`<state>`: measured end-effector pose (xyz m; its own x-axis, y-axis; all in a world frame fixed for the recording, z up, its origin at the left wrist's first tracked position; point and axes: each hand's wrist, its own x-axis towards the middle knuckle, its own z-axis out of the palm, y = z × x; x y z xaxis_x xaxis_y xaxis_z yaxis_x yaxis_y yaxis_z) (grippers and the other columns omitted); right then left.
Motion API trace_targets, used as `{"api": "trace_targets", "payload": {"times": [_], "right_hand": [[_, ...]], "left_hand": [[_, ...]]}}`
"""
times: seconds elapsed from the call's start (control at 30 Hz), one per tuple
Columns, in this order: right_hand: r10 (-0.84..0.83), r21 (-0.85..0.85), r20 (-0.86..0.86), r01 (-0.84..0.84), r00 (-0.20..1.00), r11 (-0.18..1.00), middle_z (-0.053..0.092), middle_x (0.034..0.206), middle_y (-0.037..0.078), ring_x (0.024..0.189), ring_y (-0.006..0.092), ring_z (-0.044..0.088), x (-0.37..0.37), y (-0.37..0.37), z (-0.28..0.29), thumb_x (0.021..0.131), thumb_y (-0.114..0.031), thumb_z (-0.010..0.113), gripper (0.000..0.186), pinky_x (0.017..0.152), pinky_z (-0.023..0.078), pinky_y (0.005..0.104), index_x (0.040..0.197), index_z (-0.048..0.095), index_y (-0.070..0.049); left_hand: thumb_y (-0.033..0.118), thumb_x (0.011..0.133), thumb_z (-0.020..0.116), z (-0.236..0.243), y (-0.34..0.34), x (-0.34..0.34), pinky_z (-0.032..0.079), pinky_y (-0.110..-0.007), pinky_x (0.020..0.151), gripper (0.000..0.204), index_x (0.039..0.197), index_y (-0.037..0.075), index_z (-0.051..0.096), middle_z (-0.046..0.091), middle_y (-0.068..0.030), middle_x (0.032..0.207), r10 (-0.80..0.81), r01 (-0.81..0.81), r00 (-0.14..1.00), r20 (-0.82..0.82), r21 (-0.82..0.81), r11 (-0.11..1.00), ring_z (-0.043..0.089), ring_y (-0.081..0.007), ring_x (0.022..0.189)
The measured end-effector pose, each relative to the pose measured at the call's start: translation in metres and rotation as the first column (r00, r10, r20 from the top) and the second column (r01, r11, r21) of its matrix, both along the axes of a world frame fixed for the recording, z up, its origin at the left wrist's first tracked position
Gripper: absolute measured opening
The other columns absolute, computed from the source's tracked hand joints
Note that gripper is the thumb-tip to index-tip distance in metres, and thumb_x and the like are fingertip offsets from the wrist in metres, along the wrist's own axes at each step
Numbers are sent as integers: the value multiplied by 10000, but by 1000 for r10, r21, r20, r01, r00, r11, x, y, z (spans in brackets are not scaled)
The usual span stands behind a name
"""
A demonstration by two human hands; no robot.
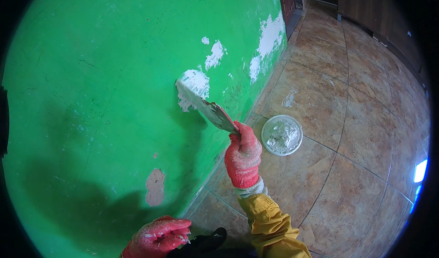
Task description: The person repairs a green wall by scooping putty from a round container with a putty knife and spreading it over damaged spots on the wall.
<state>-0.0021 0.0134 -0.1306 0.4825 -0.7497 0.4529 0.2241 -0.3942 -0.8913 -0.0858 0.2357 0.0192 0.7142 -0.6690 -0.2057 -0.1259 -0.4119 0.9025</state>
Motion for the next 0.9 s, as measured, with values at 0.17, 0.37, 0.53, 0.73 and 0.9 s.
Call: {"api": "trace_targets", "payload": {"times": [0.17, 0.37, 0.53, 0.73, 0.9], "right_hand": [[46, 428, 175, -118, 984, 896, 621, 891, 60, 788, 146, 582, -4, 3, -30, 819, 85, 504, 270, 732, 470, 280, 1053, 574, -30], [5, 526, 199, -111, 980, 843, 600, 897, 32, 765, 103, 533, 14, -12, -39, 866, 55, 471, 234, 699, 451, 257, 1069, 557, -23], [26, 553, 158, -111, 987, 826, 597, 907, 32, 745, 95, 525, 23, -1, -35, 893, 23, 489, 209, 666, 448, 247, 1089, 546, -22], [-17, 450, 108, -34, 994, 892, 611, 910, 71, 780, 136, 562, 20, 17, -27, 898, 5, 488, 211, 708, 467, 278, 1101, 541, -18], [-7, 237, 21, 2, 1000, 972, 635, 935, 96, 851, 138, 578, 7, 35, -13, 893, 10, 494, 255, 774, 469, 281, 1142, 547, -16]], "left_hand": [[28, 875, 579, -1, 0, -3, 489, -252, 770, 318, 1192, 3, 570, 594, -78, 1006, 43, -42, 997, -61, 22, 999, 604, -139, 874], [18, 859, 589, -13, -6, -10, 492, -254, 761, 315, 1173, 5, 581, 607, -82, 1021, -16, 17, 1000, 12, -39, 999, 610, -140, 853], [11, 833, 626, -30, -11, -15, 508, -263, 732, 315, 1146, -1, 593, 626, -93, 1015, -186, 184, 923, 336, 39, 982, 620, -155, 842], [-3, 795, 667, -37, -12, -16, 509, -269, 673, 327, 1115, 0, 602, 631, -126, 952, -41, 53, 965, 258, -40, 998, 626, -202, 789], [2, 769, 708, -39, -12, -12, 511, -263, 682, 409, 1158, 25, 587, 622, -133, 988, -69, 88, 943, 325, -45, 995, 630, -219, 810]]}}
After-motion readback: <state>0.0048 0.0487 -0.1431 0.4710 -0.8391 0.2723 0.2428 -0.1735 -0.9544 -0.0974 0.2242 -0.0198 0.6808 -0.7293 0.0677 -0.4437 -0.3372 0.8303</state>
